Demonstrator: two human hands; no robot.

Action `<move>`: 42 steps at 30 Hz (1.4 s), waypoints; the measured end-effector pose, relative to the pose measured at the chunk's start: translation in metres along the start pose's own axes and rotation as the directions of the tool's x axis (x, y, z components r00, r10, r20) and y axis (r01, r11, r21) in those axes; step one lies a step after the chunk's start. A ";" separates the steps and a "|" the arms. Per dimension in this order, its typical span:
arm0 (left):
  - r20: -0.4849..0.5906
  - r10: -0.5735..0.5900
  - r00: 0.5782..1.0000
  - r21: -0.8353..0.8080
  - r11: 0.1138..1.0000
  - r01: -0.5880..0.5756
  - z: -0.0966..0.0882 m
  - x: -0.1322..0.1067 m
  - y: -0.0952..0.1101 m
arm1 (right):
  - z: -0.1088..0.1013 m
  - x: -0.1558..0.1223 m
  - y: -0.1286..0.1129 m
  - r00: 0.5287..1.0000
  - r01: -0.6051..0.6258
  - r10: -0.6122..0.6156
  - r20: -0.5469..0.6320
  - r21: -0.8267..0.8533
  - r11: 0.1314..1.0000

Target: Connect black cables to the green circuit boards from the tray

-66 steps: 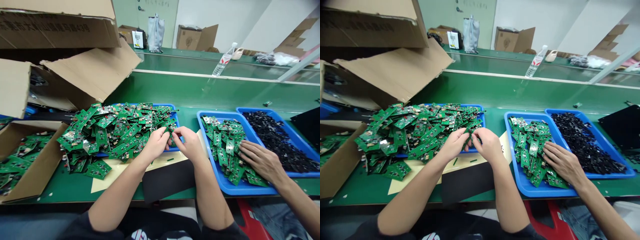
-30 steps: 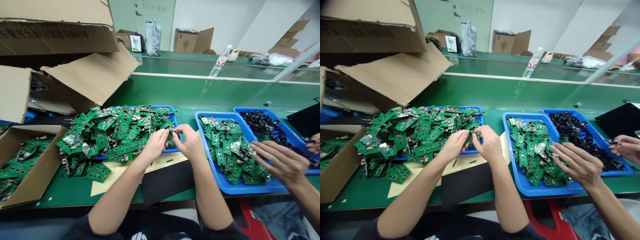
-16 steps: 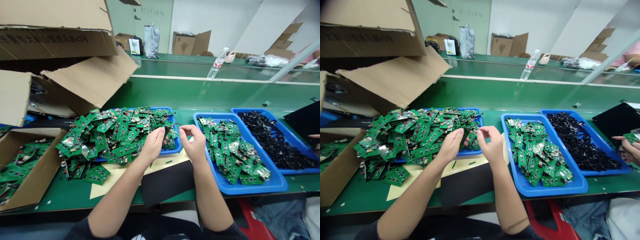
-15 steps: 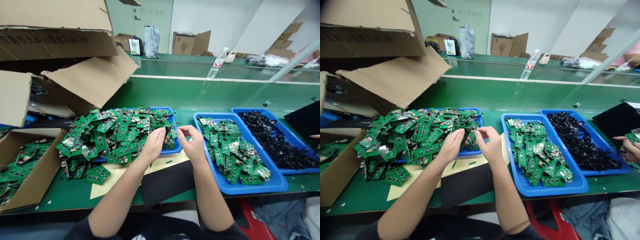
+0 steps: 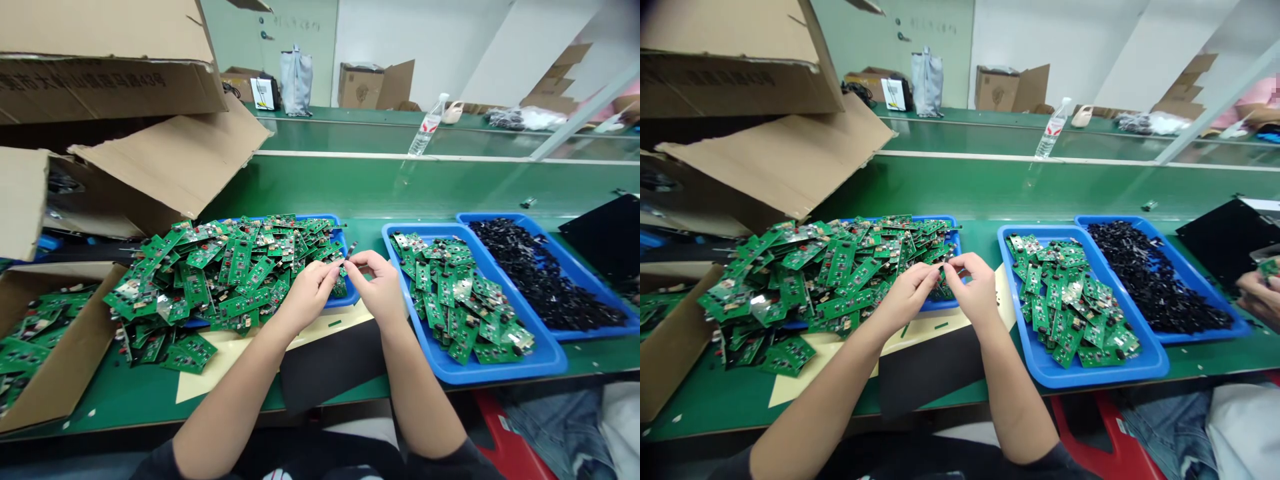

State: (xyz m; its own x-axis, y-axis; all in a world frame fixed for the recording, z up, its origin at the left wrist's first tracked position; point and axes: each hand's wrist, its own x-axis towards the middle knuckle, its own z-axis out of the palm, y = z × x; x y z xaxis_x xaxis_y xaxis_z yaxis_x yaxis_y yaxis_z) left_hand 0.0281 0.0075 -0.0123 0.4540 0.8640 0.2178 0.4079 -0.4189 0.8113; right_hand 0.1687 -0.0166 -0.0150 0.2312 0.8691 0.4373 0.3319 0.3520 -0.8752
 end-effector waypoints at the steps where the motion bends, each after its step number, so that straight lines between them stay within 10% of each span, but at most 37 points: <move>1: 0.000 -0.010 1.000 -0.008 1.000 0.010 0.000 0.000 -0.001 | 0.000 0.000 -0.001 0.999 0.034 -0.033 0.008 -0.014 0.999; 7: 0.015 -0.084 0.996 -0.300 0.950 0.084 0.000 0.001 -0.003 | -0.004 0.001 0.004 0.987 0.057 -0.069 0.143 0.086 0.995; 17: 0.176 -0.288 0.941 -0.742 0.590 0.319 0.000 0.000 0.004 | -0.008 0.000 0.007 0.976 -0.047 -0.005 0.216 0.235 0.971; 22: 0.038 -0.217 0.975 -0.700 0.691 0.181 0.000 0.001 0.002 | -0.006 0.001 0.008 0.991 -0.081 0.055 0.123 0.220 0.972; 31: 0.047 -0.182 0.982 -0.599 0.782 0.173 0.001 0.003 0.001 | -0.006 0.004 0.004 0.943 0.325 -0.314 0.109 -0.094 0.941; 42: 0.088 -0.192 0.977 -0.619 0.758 0.205 -0.003 0.002 0.005 | -0.005 0.002 0.000 0.965 0.247 -0.232 0.126 -0.116 0.962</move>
State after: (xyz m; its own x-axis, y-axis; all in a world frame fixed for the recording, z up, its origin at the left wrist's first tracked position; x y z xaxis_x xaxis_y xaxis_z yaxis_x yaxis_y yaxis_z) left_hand 0.0284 0.0079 -0.0059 0.4348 0.9005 0.0095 -0.0880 0.0320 0.9956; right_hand 0.1739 -0.0165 -0.0126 0.0307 0.8004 0.5987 0.4826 0.5127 -0.7101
